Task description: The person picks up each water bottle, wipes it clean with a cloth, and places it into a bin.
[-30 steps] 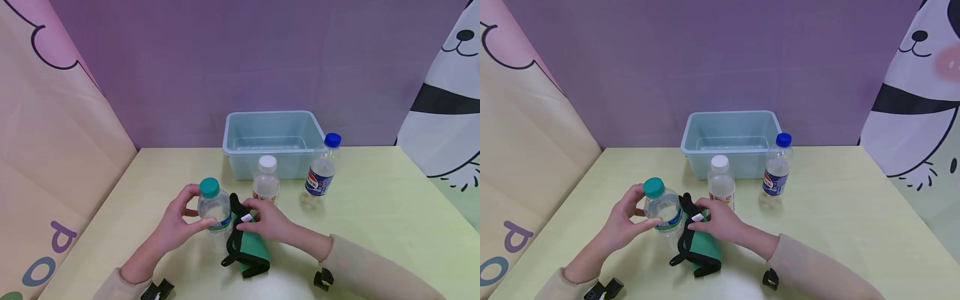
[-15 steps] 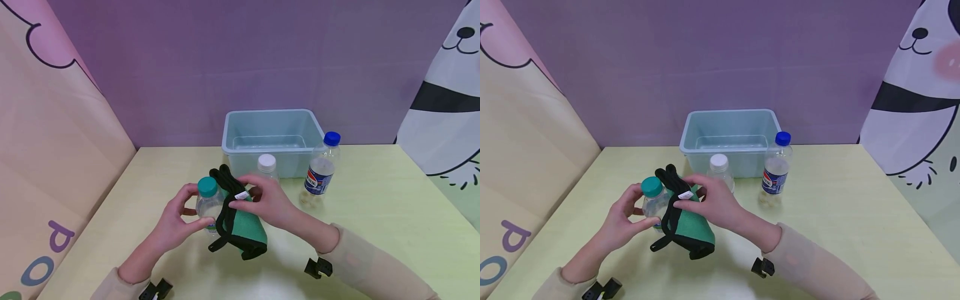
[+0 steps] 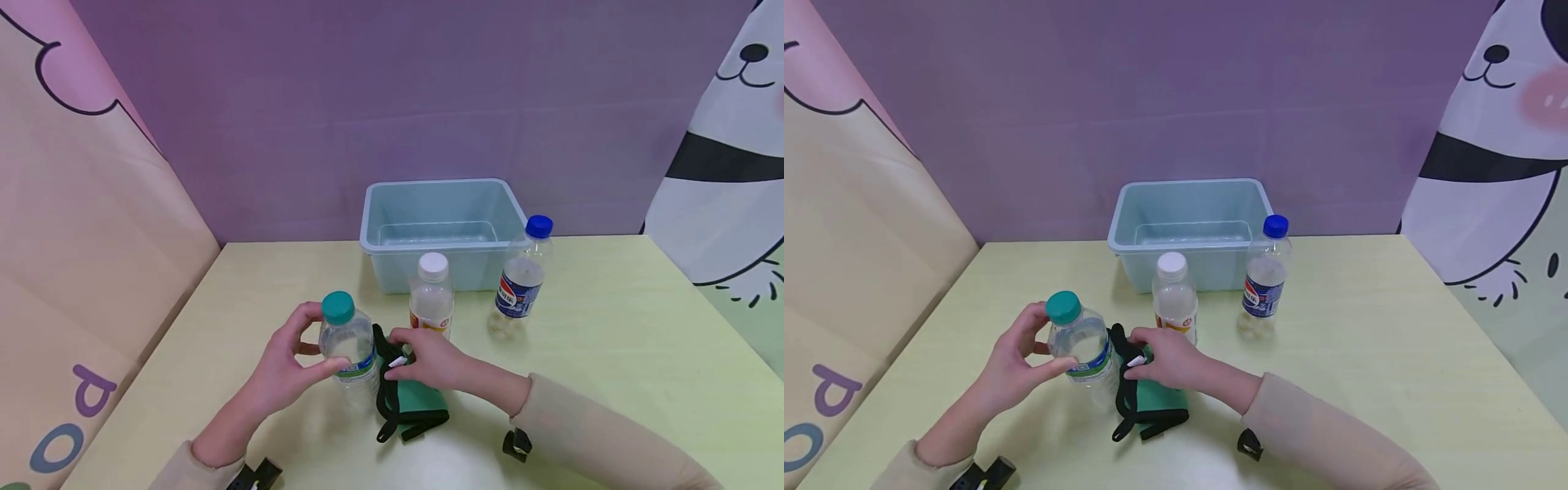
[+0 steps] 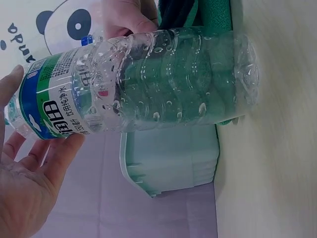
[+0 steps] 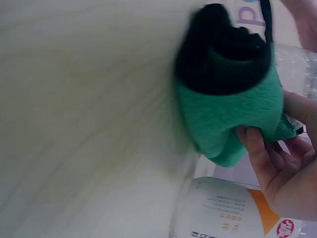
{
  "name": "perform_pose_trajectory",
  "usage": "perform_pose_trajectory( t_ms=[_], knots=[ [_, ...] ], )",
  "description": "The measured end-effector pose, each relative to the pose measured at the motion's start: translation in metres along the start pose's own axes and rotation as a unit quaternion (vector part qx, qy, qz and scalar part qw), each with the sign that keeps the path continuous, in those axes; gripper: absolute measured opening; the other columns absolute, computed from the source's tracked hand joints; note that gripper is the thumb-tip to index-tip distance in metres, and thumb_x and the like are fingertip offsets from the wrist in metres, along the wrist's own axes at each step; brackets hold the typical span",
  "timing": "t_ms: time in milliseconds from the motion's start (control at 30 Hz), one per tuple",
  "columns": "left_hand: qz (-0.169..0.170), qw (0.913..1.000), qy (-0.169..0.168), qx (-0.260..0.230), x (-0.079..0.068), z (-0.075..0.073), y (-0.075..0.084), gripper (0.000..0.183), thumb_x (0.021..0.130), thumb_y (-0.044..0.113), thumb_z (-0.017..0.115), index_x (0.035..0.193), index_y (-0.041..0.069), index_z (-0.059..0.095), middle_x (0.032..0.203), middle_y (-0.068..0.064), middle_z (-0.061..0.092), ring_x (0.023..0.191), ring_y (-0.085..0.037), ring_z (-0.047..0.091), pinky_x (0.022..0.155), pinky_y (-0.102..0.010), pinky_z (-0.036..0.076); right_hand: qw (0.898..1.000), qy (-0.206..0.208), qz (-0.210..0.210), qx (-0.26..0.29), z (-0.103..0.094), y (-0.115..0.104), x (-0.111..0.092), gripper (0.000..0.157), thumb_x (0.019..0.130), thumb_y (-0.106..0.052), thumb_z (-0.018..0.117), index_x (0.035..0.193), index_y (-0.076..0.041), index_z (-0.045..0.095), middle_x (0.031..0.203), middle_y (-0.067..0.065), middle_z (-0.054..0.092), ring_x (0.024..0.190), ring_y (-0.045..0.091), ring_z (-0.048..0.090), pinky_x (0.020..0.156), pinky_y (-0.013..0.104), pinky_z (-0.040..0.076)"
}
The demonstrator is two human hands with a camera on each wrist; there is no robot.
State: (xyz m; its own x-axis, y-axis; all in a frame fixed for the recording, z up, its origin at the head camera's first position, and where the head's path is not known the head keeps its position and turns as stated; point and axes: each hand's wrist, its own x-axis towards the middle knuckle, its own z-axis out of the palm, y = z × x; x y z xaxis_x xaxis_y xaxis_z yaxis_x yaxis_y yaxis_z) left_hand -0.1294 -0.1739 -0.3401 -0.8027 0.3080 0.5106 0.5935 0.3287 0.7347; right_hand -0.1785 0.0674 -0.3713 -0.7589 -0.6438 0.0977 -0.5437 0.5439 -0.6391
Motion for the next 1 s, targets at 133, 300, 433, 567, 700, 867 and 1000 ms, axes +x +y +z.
perform_pose_trajectory(
  t_ms=[133,300,433,567,700,867,1000],
  knots=[
    [0.002,1.0000,0.000,0.001,0.000,-0.001,0.001,0.060,0.072,-0.007,0.081,0.123,0.006,0.051,0.116,0.000,0.057,0.110,-0.010,0.053,0.069,-0.037,0.058,1.000,0.005,0.000,-0.005,0.005,0.003,0.000,0.034,0.082,-0.023,0.080,0.107,-0.008,0.062,0.105,0.005,0.067,0.093,0.021,0.062,0.083,0.035,0.053],
    [0.000,0.9999,0.005,0.010,0.000,-0.001,0.002,0.060,0.074,-0.006,0.081,0.124,0.007,0.051,0.117,0.000,0.057,0.111,-0.010,0.053,0.070,-0.036,0.057,1.000,0.014,0.013,0.015,0.005,0.002,0.000,0.034,0.083,-0.022,0.079,0.110,-0.009,0.062,0.109,0.005,0.067,0.092,0.019,0.062,0.083,0.035,0.053],
    [-0.001,0.9999,0.005,0.012,-0.002,-0.001,0.001,0.060,0.073,-0.006,0.081,0.124,0.006,0.050,0.117,-0.002,0.057,0.110,-0.010,0.053,0.069,-0.036,0.057,0.997,0.017,0.014,0.079,0.002,-0.002,-0.004,0.029,0.083,-0.018,0.079,0.104,-0.008,0.063,0.105,0.005,0.066,0.068,0.012,0.057,0.068,0.027,0.051],
    [0.000,0.9999,0.004,0.014,-0.003,-0.001,0.000,0.061,0.073,-0.006,0.081,0.124,0.006,0.050,0.118,-0.002,0.057,0.110,-0.011,0.053,0.069,-0.036,0.057,0.988,0.020,0.019,0.155,-0.007,-0.013,-0.008,0.028,0.084,-0.016,0.077,0.104,-0.004,0.060,0.099,0.003,0.062,0.061,0.009,0.056,0.064,0.023,0.051],
    [0.012,0.9999,0.005,0.011,-0.002,-0.002,-0.001,0.061,0.072,-0.007,0.081,0.123,0.006,0.051,0.117,-0.002,0.058,0.110,-0.010,0.053,0.067,-0.035,0.058,0.982,0.047,0.011,0.183,-0.021,-0.030,-0.010,0.030,0.085,-0.015,0.077,0.105,-0.002,0.060,0.086,0.001,0.058,0.060,0.010,0.051,0.055,0.022,0.044],
    [0.020,0.9997,0.011,0.010,-0.002,-0.002,-0.002,0.062,0.070,-0.009,0.081,0.123,0.005,0.051,0.115,-0.002,0.058,0.109,-0.010,0.054,0.067,-0.035,0.058,0.972,0.084,-0.028,0.216,-0.036,-0.045,-0.010,0.028,0.085,-0.008,0.075,0.108,0.000,0.061,0.087,0.004,0.064,0.061,0.012,0.060,0.056,0.023,0.045],
    [0.011,0.9998,0.009,0.016,-0.003,-0.002,-0.001,0.063,0.070,-0.007,0.082,0.123,0.006,0.051,0.116,-0.001,0.057,0.109,-0.010,0.053,0.068,-0.035,0.058,0.968,0.095,-0.046,0.228,-0.042,-0.050,-0.011,0.029,0.084,-0.005,0.075,0.110,-0.001,0.063,0.097,0.007,0.067,0.069,0.013,0.067,0.062,0.025,0.050]
  ],
)
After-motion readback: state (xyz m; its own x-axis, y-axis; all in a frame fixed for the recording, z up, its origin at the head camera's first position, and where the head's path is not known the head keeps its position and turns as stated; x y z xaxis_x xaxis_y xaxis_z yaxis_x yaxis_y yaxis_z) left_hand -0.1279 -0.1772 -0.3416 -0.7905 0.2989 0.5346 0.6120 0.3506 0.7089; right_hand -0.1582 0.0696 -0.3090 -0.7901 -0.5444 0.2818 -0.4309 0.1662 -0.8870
